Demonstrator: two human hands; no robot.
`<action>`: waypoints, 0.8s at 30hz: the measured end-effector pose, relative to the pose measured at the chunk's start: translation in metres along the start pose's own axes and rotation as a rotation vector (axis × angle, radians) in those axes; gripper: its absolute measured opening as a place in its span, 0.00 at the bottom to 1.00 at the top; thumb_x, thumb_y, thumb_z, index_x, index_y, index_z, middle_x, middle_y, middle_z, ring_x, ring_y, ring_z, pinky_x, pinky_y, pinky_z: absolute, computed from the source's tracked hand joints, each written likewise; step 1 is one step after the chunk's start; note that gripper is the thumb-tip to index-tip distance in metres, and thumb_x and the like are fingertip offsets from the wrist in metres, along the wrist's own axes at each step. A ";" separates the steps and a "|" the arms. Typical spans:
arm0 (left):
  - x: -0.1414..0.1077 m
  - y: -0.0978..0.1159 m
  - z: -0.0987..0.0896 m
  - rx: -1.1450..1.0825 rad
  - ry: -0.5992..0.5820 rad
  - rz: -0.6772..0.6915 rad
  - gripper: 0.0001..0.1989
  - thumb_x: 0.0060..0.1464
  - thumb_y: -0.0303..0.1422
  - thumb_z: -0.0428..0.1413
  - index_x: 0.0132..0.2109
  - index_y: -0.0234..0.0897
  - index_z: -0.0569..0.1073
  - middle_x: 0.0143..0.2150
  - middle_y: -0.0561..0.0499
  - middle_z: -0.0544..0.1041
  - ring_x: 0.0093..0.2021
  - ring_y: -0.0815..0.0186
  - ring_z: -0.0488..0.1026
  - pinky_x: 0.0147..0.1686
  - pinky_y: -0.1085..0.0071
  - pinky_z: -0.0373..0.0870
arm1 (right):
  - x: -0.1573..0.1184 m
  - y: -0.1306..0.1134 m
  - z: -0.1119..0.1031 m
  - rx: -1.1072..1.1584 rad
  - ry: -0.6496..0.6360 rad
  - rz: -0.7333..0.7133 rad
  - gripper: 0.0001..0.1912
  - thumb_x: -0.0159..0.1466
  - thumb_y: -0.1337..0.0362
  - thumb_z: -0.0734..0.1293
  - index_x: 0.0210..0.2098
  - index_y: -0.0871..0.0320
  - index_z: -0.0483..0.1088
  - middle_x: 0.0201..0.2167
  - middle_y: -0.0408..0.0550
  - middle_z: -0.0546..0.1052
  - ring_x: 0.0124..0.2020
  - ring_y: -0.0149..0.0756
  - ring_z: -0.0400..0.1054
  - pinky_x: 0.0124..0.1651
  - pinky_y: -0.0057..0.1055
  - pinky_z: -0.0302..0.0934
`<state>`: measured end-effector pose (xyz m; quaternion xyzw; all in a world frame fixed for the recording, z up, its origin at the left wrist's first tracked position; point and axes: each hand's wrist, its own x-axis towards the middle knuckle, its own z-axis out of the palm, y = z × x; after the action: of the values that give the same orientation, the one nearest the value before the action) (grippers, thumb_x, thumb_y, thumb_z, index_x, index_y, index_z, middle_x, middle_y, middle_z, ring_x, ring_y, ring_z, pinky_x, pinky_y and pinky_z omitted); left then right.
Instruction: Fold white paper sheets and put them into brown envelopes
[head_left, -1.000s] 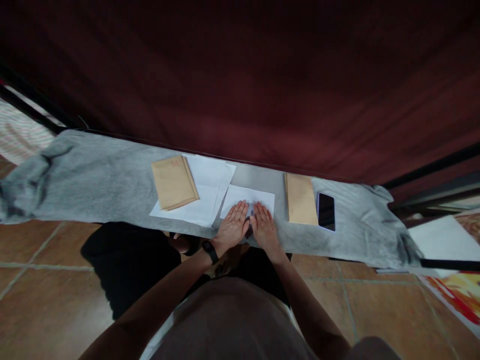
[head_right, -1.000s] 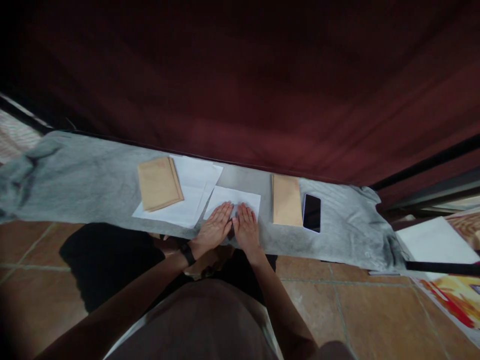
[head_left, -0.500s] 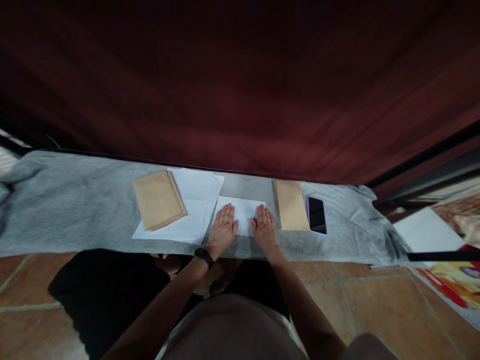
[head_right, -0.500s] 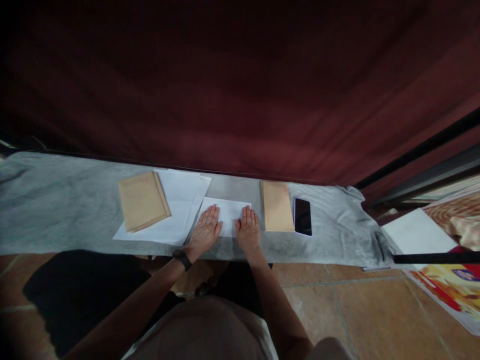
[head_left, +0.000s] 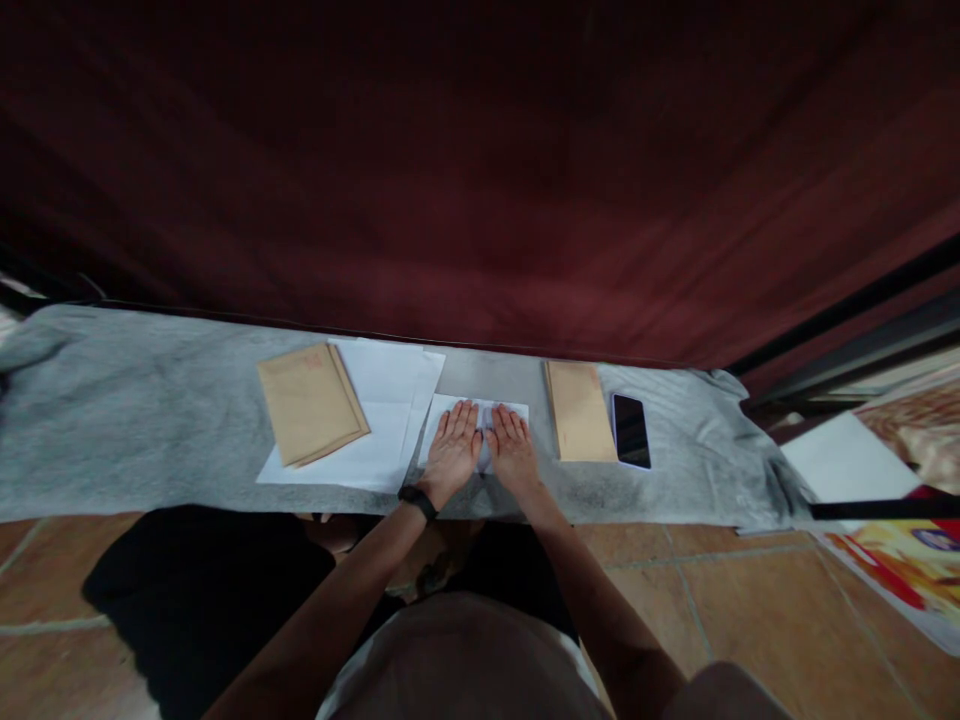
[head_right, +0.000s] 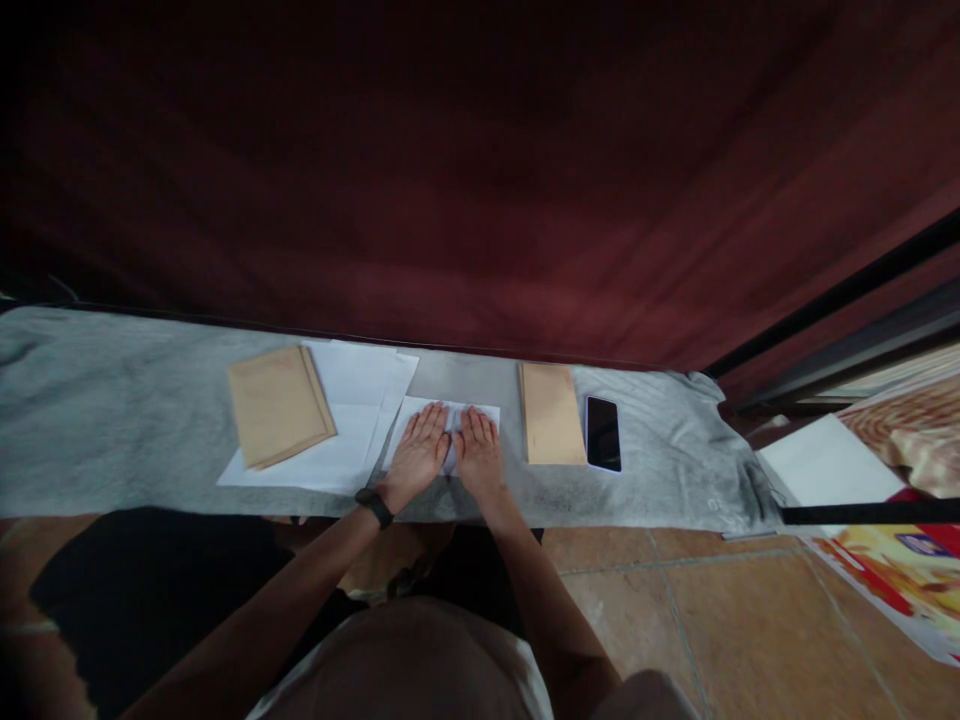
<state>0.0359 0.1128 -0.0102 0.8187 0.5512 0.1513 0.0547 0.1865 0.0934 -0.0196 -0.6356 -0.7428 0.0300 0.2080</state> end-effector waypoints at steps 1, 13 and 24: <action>0.002 0.000 0.001 0.012 -0.008 -0.009 0.29 0.69 0.33 0.39 0.71 0.25 0.57 0.73 0.37 0.57 0.75 0.55 0.48 0.72 0.53 0.49 | 0.002 -0.001 0.002 -0.002 -0.006 -0.007 0.25 0.75 0.61 0.54 0.68 0.63 0.61 0.69 0.59 0.63 0.72 0.46 0.53 0.70 0.50 0.50; -0.011 -0.005 -0.003 0.101 -0.015 -0.049 0.31 0.68 0.38 0.42 0.72 0.24 0.56 0.74 0.34 0.53 0.75 0.51 0.47 0.72 0.49 0.44 | -0.030 0.010 -0.018 -0.139 0.030 0.206 0.28 0.73 0.62 0.57 0.68 0.71 0.57 0.67 0.69 0.64 0.65 0.55 0.61 0.63 0.50 0.56; -0.014 0.000 -0.004 0.081 -0.039 -0.029 0.29 0.69 0.36 0.41 0.71 0.23 0.58 0.73 0.34 0.55 0.75 0.51 0.48 0.72 0.50 0.45 | -0.028 0.017 -0.031 -0.013 0.049 0.385 0.23 0.67 0.63 0.62 0.59 0.67 0.68 0.43 0.62 0.76 0.43 0.47 0.73 0.45 0.38 0.66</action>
<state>0.0297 0.0995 -0.0088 0.8150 0.5674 0.1124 0.0344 0.2163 0.0626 -0.0039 -0.7679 -0.6023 0.0491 0.2123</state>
